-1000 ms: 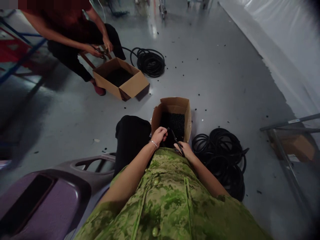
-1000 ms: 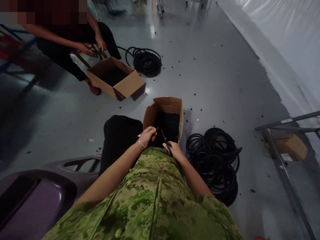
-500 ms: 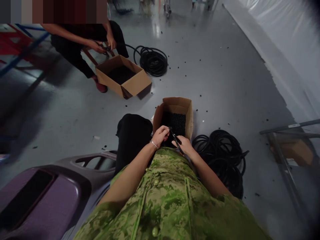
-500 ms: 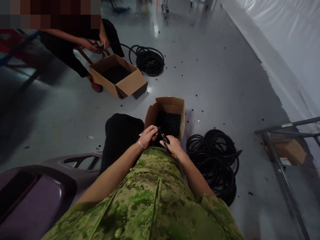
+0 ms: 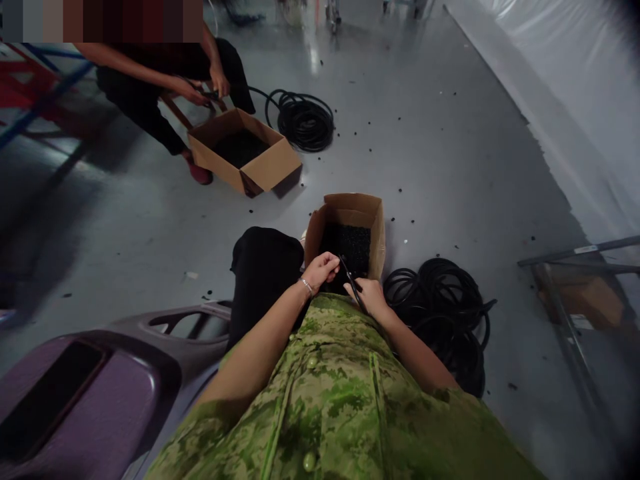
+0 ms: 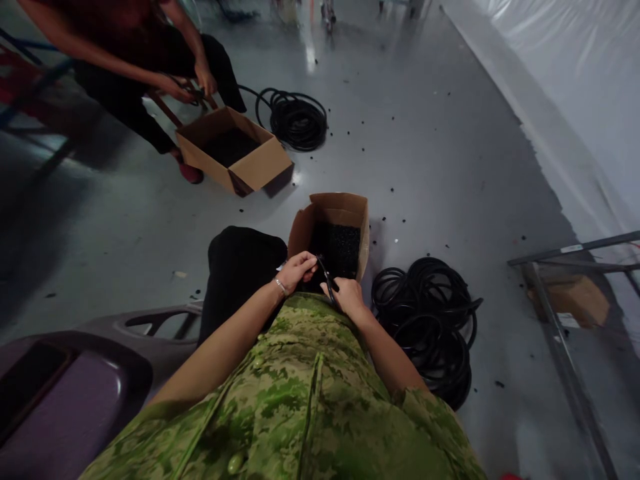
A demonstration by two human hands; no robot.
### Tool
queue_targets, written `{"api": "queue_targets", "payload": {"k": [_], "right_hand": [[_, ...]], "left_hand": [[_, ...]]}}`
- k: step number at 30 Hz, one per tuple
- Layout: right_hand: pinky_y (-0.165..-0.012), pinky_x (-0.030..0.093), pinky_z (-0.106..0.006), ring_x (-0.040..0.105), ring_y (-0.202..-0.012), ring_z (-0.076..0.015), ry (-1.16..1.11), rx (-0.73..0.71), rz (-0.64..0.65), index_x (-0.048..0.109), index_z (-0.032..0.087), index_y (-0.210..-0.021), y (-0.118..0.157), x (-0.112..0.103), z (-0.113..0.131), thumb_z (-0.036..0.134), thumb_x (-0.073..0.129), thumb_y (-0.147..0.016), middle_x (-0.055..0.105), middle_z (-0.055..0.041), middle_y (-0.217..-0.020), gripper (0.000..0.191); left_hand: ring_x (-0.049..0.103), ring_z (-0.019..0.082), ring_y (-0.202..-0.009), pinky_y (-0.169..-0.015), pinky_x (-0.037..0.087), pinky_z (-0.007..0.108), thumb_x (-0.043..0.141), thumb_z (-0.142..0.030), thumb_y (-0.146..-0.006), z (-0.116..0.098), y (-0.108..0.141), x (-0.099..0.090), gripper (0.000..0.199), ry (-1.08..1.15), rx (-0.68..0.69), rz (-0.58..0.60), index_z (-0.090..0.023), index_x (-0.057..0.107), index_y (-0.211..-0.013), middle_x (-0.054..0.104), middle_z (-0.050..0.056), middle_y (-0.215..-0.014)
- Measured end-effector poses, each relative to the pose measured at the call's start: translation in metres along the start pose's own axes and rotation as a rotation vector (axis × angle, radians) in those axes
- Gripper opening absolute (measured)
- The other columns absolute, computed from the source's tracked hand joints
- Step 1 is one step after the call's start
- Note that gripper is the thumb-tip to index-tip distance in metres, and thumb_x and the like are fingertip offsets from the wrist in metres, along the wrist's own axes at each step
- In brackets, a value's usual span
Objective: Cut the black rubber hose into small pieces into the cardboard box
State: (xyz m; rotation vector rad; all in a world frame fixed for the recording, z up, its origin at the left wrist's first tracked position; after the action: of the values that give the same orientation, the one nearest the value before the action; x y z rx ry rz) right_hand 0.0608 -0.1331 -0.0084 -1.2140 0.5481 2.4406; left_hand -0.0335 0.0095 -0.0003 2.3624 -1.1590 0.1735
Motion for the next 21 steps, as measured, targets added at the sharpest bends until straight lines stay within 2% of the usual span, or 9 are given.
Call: {"api": "queue_targets", "payload": {"k": [5,9,11,13,16,19,21], "right_hand": [[-0.055,0.029,-0.024,0.059,-0.058,-0.0149,0.009,0.034,-0.042,0.071,0.017,-0.067,0.004,0.010,-0.003,0.054,0.056,-0.086,0.070,-0.0080,-0.066,0.044],[-0.054,0.030,-0.023,0.057,-0.055,-0.0138,-0.058,0.065,-0.089,0.071,0.016,-0.067,-0.003,0.016,-0.006,0.054,0.051,-0.088,0.070,-0.0078,-0.064,0.048],[-0.053,0.029,-0.024,0.056,-0.055,-0.0140,-0.069,0.086,-0.100,0.071,0.016,-0.067,-0.008,0.016,-0.005,0.055,0.051,-0.088,0.069,-0.0077,-0.064,0.048],[-0.053,0.028,-0.024,0.056,-0.056,-0.0144,-0.058,0.099,-0.091,0.070,0.017,-0.067,-0.010,0.015,-0.003,0.055,0.053,-0.087,0.069,-0.0076,-0.064,0.046],[-0.053,0.028,-0.024,0.057,-0.058,-0.0153,-0.045,0.121,-0.066,0.069,0.018,-0.066,-0.012,0.015,0.001,0.054,0.055,-0.086,0.069,-0.0071,-0.065,0.043],[-0.055,0.030,-0.024,0.060,-0.061,-0.0167,-0.072,0.120,-0.046,0.067,0.019,-0.065,-0.012,0.015,0.002,0.056,0.053,-0.086,0.068,-0.0066,-0.066,0.044],[-0.055,0.032,-0.024,0.060,-0.061,-0.0169,-0.121,0.112,-0.012,0.067,0.019,-0.066,-0.014,0.014,-0.001,0.058,0.051,-0.087,0.068,-0.0058,-0.065,0.047]], "left_hand": [[0.039,0.003,-0.038,-0.038,0.028,0.018,0.077,-0.046,-0.066,0.001,-0.002,-0.001,0.041,-0.006,-0.035,0.000,-0.015,0.050,-0.072,0.055,-0.003,-0.057],[0.049,0.006,-0.045,-0.046,0.041,0.020,0.080,-0.047,-0.061,0.003,-0.001,0.001,0.045,0.063,-0.095,-0.020,-0.014,0.054,-0.079,0.058,-0.002,-0.060],[0.050,0.007,-0.046,-0.049,0.046,0.023,0.082,-0.043,-0.058,0.006,-0.001,0.000,0.047,0.103,-0.131,-0.069,-0.015,0.054,-0.083,0.056,-0.005,-0.058],[0.045,0.005,-0.042,-0.046,0.043,0.022,0.082,-0.041,-0.058,0.007,-0.001,-0.002,0.046,0.104,-0.118,-0.170,-0.016,0.054,-0.085,0.052,-0.007,-0.054],[0.037,0.004,-0.038,-0.038,0.033,0.018,0.078,-0.040,-0.063,0.006,-0.001,-0.005,0.039,0.066,-0.055,-0.309,-0.016,0.055,-0.082,0.048,-0.008,-0.050],[0.036,0.004,-0.037,-0.036,0.029,0.017,0.076,-0.039,-0.065,0.004,-0.001,-0.006,0.033,0.010,-0.023,-0.347,-0.016,0.056,-0.076,0.048,-0.007,-0.049],[0.037,0.004,-0.037,-0.035,0.028,0.017,0.075,-0.038,-0.065,0.003,-0.001,-0.005,0.030,-0.039,-0.017,-0.329,-0.016,0.057,-0.075,0.048,-0.007,-0.048]]}}
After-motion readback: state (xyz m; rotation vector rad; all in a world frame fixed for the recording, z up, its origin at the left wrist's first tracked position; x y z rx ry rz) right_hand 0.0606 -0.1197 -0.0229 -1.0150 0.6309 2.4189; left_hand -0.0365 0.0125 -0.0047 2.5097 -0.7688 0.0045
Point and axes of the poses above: each hand's wrist, its own y-axis away from the middle knuckle, its own x-axis out of the palm, z = x × y, the point moved 3 cm from there along -y, towards the middle knuckle
